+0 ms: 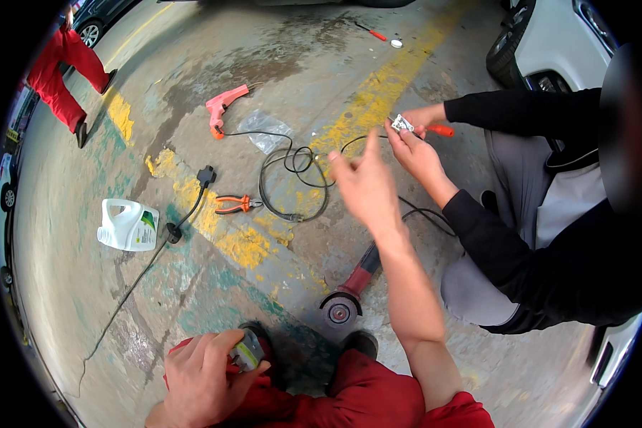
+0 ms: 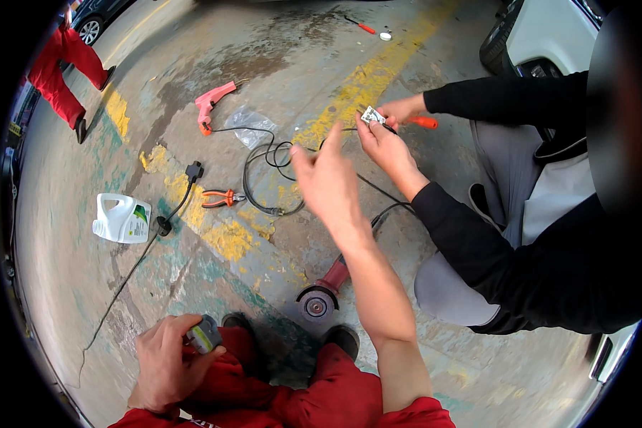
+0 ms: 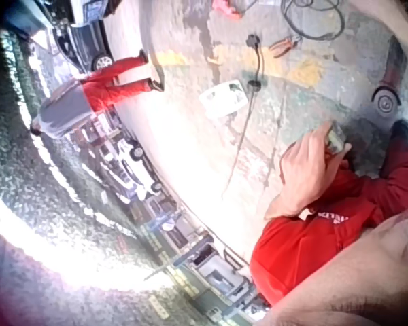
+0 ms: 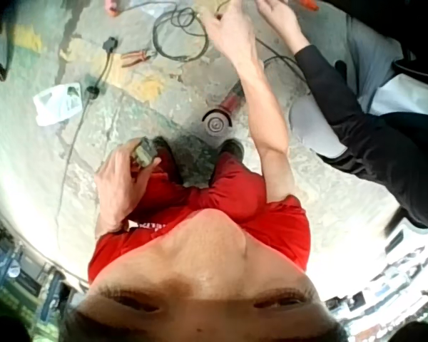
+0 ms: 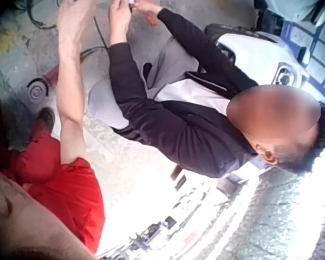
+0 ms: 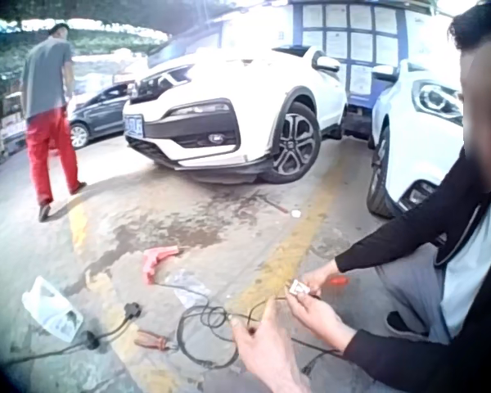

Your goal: The person uses a screwdriver to open a small green and grey electrical component and manipulates the internal wires. They work alongside two other individuals in a garage setting, handling tools and parts on the floor.

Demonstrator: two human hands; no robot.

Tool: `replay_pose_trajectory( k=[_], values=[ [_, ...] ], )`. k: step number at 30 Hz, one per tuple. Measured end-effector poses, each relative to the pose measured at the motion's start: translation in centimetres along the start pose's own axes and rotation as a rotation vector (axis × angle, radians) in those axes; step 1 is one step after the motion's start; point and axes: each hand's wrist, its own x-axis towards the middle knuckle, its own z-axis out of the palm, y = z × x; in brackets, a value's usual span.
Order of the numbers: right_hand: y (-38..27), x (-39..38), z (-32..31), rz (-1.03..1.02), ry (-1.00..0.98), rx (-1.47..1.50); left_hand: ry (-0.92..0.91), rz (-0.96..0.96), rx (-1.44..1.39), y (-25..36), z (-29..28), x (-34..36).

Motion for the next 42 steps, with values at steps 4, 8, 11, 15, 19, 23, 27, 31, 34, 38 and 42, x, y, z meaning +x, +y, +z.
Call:
replay_pose_trajectory(
  k=[4, 8, 11, 15, 19, 23, 27, 31, 34, 38, 42],
  values=[
    [0.5, -3.8, 1.9, -0.044, -0.17, 0.094, -0.014, -0.009, -0.004, -0.1, 0.0, 0.1],
    [-1.1, -6.9, 2.1, -0.122, -0.371, 0.209, 0.003, -0.002, -0.007, 0.0, 0.0, 0.0],
    [-1.6, -8.2, 1.6, -0.175, -0.406, 0.248, -0.021, -0.028, -0.011, 0.2, 0.1, 0.3],
    [-1.6, -9.5, 1.6, -0.241, -0.43, 0.3, -0.034, -0.038, 0.013, 0.6, 0.1, 0.5],
    [-1.4, -10.0, 1.8, -0.257, -0.441, 0.366, -0.048, -0.047, 0.019, 0.8, 0.3, 0.7],
    [-1.2, -10.3, 1.7, -0.26, -0.463, 0.398, -0.07, -0.046, 0.019, 0.8, 0.6, 0.6],
    [-0.9, -10.3, 2.0, -0.291, -0.47, 0.374, -0.071, -0.04, 0.035, 0.9, 0.8, 0.5],
    [-1.2, -10.4, 1.8, -0.287, -0.459, 0.403, -0.061, -0.028, 0.048, 0.9, 0.8, 0.6],
    [-1.2, -10.4, 1.9, -0.297, -0.468, 0.417, -0.065, -0.03, 0.046, 0.9, 0.8, 0.6],
    [-1.2, -10.3, 2.0, -0.294, -0.472, 0.42, -0.063, -0.03, 0.038, 0.9, 0.8, 0.6],
    [-1.4, -10.2, 2.0, -0.28, -0.481, 0.423, -0.057, -0.024, 0.033, 0.6, 0.9, 0.5]
  ],
)
